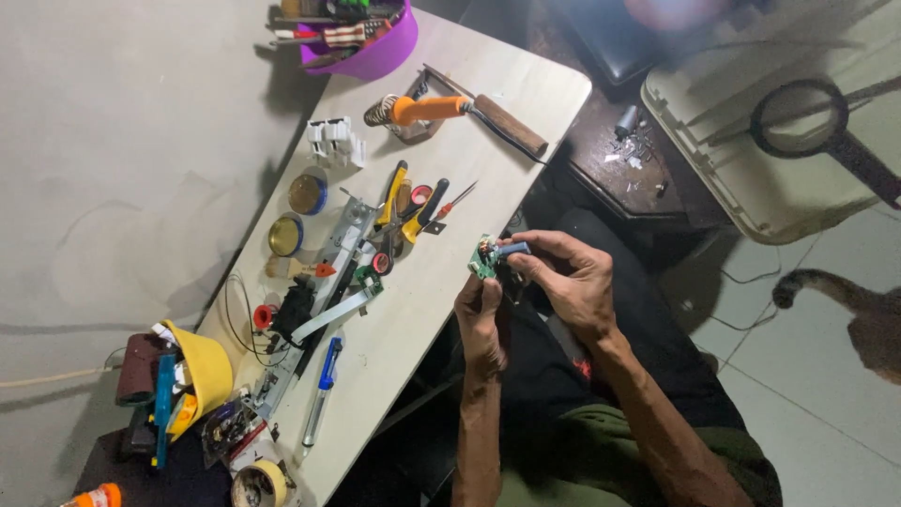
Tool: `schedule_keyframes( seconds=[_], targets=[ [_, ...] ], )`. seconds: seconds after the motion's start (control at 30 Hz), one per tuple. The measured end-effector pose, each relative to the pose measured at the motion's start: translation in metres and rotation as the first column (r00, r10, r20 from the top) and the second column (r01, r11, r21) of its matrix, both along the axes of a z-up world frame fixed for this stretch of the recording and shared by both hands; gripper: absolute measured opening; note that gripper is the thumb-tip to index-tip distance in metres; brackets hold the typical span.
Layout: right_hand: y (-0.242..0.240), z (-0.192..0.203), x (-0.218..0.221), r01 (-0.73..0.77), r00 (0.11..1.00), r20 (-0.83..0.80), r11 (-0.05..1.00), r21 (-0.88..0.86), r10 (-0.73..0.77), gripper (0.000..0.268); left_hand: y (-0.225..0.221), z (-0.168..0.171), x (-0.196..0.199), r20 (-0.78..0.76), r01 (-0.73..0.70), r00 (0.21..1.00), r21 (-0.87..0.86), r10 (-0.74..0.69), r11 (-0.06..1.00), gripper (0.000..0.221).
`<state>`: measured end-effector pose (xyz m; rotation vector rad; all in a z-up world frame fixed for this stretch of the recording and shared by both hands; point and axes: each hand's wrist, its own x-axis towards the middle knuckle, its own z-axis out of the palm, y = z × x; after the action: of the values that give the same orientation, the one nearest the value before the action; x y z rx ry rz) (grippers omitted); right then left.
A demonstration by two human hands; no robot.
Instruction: A person uses a soldering iron to desolder components from a printed circuit board at a repair bench.
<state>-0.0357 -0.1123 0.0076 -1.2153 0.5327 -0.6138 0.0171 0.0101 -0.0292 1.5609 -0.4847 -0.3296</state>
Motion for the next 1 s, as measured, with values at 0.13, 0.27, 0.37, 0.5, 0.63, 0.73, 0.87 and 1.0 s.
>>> schedule_keyframes(
  seconds=[0.13, 0.27, 0.37, 0.5, 0.63, 0.73, 0.87, 1.0],
  targets=[
    [-0.003, -0.014, 0.002, 0.022, 0.999, -0.04, 1.0, -0.009, -0.022, 0.023, -0.021, 0.017, -0.016, -0.035, -0.201, 0.98, -0.139, 0.198, 0.97, 0.026],
    [-0.008, -0.015, 0.001, -0.015, 1.0, -0.019, 0.993, -0.12, 0.013, 0.023, -0.014, 0.002, -0.006, -0.091, -0.148, 0.987, -0.15, 0.135, 0.978, 0.029],
    [-0.011, -0.006, 0.003, -0.053, 0.997, 0.04, 0.986, -0.158, 0.06, 0.023, -0.004, -0.026, 0.002, -0.22, -0.147, 0.97, -0.194, 0.103, 0.97, 0.032],
    [-0.014, -0.006, 0.005, -0.05, 0.998, 0.038, 0.988, -0.147, 0.056, 0.024, -0.005, -0.02, 0.003, -0.307, -0.135, 0.949, -0.197, 0.07, 0.971, 0.034],
    [-0.014, -0.013, 0.005, -0.027, 0.999, 0.017, 0.993, -0.115, 0.029, 0.024, -0.022, 0.016, -0.004, -0.284, -0.119, 0.957, -0.208, 0.057, 0.971, 0.036],
    [-0.017, -0.015, 0.003, -0.025, 1.0, -0.004, 0.993, -0.111, 0.024, 0.024, -0.026, 0.022, -0.007, -0.277, -0.14, 0.958, -0.244, 0.069, 0.96, 0.032],
    [-0.02, -0.006, 0.001, -0.058, 0.998, 0.013, 0.99, -0.131, 0.06, 0.024, -0.024, 0.021, -0.005, -0.312, -0.148, 0.948, -0.247, 0.066, 0.958, 0.03],
    [-0.024, -0.012, 0.001, -0.102, 0.992, 0.052, 0.977, -0.185, 0.113, 0.023, -0.019, 0.013, -0.004, -0.317, -0.136, 0.947, -0.229, 0.059, 0.964, 0.031]
  ],
)
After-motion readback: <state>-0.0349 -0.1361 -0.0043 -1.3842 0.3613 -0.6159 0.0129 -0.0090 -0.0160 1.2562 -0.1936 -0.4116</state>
